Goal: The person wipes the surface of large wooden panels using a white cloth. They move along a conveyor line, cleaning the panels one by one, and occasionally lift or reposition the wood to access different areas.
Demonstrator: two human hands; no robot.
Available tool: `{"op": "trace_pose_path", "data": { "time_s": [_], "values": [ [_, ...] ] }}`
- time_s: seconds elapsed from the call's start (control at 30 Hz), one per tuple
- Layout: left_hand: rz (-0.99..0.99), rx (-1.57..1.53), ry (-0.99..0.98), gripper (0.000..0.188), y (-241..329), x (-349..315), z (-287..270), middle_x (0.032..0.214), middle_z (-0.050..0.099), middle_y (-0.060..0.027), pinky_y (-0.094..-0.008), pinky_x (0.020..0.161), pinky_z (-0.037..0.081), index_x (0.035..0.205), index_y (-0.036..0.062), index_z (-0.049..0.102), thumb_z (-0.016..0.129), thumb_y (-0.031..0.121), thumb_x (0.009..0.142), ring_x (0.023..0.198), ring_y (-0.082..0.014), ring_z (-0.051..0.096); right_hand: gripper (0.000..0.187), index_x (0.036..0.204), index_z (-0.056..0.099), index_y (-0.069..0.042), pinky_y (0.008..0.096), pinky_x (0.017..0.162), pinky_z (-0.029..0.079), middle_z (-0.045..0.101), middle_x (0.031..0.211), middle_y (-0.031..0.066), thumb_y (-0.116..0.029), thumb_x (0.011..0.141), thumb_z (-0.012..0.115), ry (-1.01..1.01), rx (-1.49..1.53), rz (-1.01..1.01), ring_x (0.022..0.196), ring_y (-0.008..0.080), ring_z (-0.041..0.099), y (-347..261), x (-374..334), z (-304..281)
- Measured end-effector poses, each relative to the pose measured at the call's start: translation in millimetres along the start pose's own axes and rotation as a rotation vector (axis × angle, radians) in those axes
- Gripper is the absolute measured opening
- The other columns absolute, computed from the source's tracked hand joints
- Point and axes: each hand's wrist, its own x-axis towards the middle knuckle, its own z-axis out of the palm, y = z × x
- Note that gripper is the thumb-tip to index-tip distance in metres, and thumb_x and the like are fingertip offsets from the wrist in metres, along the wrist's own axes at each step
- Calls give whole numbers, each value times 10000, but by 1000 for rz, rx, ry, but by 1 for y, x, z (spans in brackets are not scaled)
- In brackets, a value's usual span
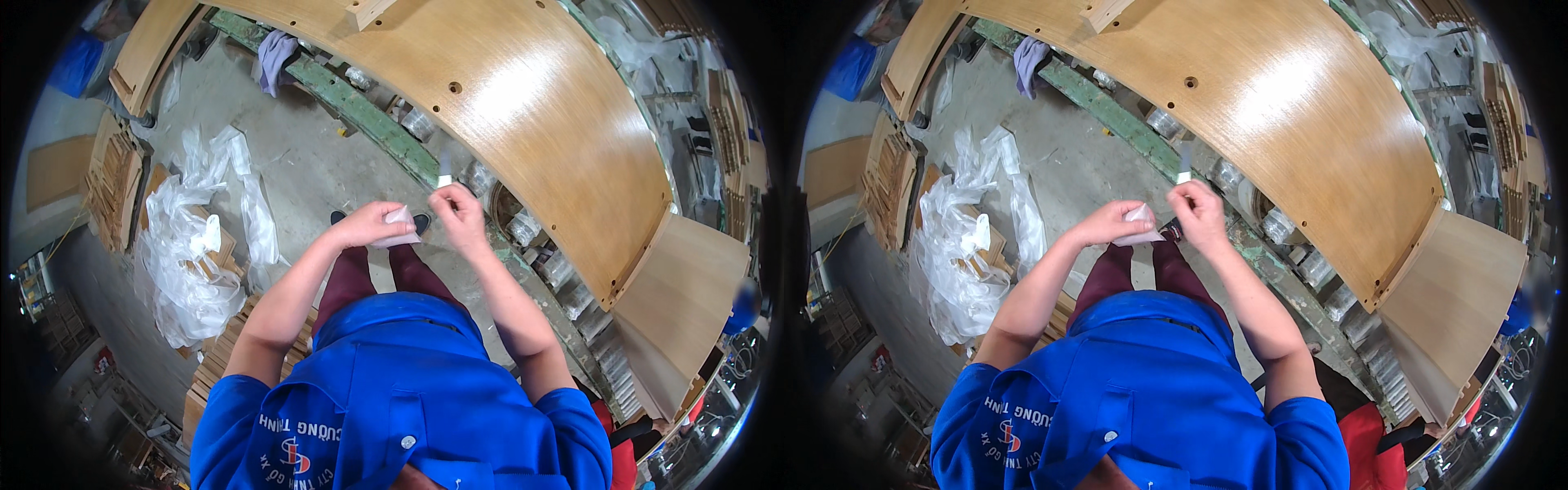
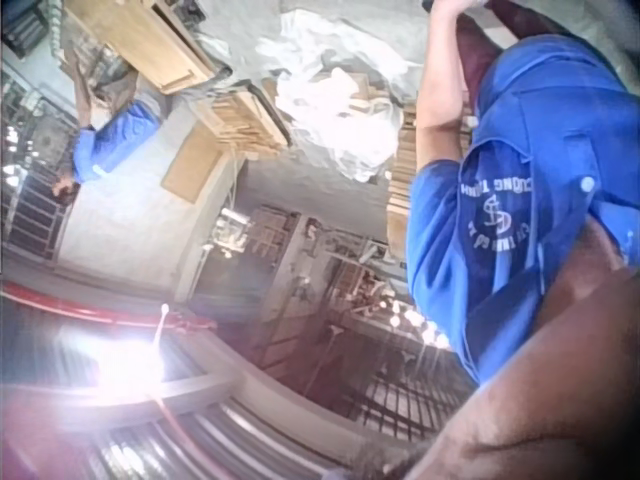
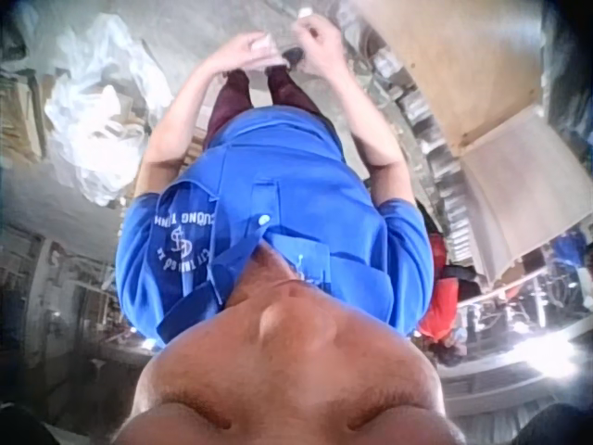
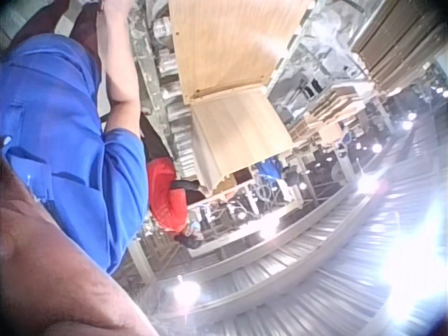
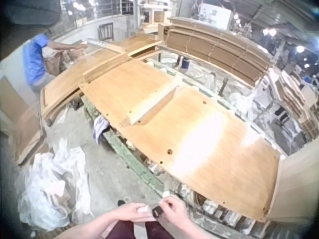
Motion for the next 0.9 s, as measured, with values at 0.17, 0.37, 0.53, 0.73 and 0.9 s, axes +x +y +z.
{"op": "trace_pose_path", "data": {
  "time_s": [0.17, 0.37, 0.53, 0.73, 0.9],
  "values": [
    [-175, -241, -124, 377, -9, 35, -12, 1025, 629, -34, -267, 820, 442, 1063, 52, 636, 474, 366, 933, 937, -121, 559, 204, 1010, 603, -39, 363, 583, 466, 579, 740, 135, -116, 823, 624, -151, -460, -220, 644, 284, 581, 14, -21, -41],
    [-258, 26, -82, 439, -14, 80, -28, 935, 669, -51, -266, 768, 452, 1020, 50, 678, 469, 425, 928, 842, -131, 590, 451, 1227, 515, -73, 421, 609, 481, 577, 664, 129, -109, 793, 631, -214, -731, -174, 659, 302, 596, 28, -34, -57],
    [-302, 127, -72, 489, -14, 93, -33, 843, 670, -45, -269, 630, 454, 1002, 47, 689, 476, 478, 915, 703, -123, 576, 519, 1264, 494, -79, 419, 601, 473, 574, 654, 116, -81, 765, 635, -171, -735, -199, 640, 287, 591, 35, -34, -55],
    [-341, 95, -103, 490, -3, 94, -33, 811, 660, -40, -264, 606, 440, 973, 39, 693, 480, 477, 915, 679, -111, 562, 532, 1263, 497, -87, 409, 592, 466, 556, 622, 94, -67, 747, 629, -95, -670, -295, 597, 277, 572, 36, -25, -47],
    [-292, 20, -125, 457, -7, 90, -33, 812, 634, -10, -260, 599, 421, 983, 31, 674, 476, 438, 923, 682, -94, 527, 542, 1254, 506, -85, 393, 614, 438, 536, 578, 81, -54, 727, 629, -56, -645, -324, 563, 260, 558, 36, -18, -24]
  ]
}}
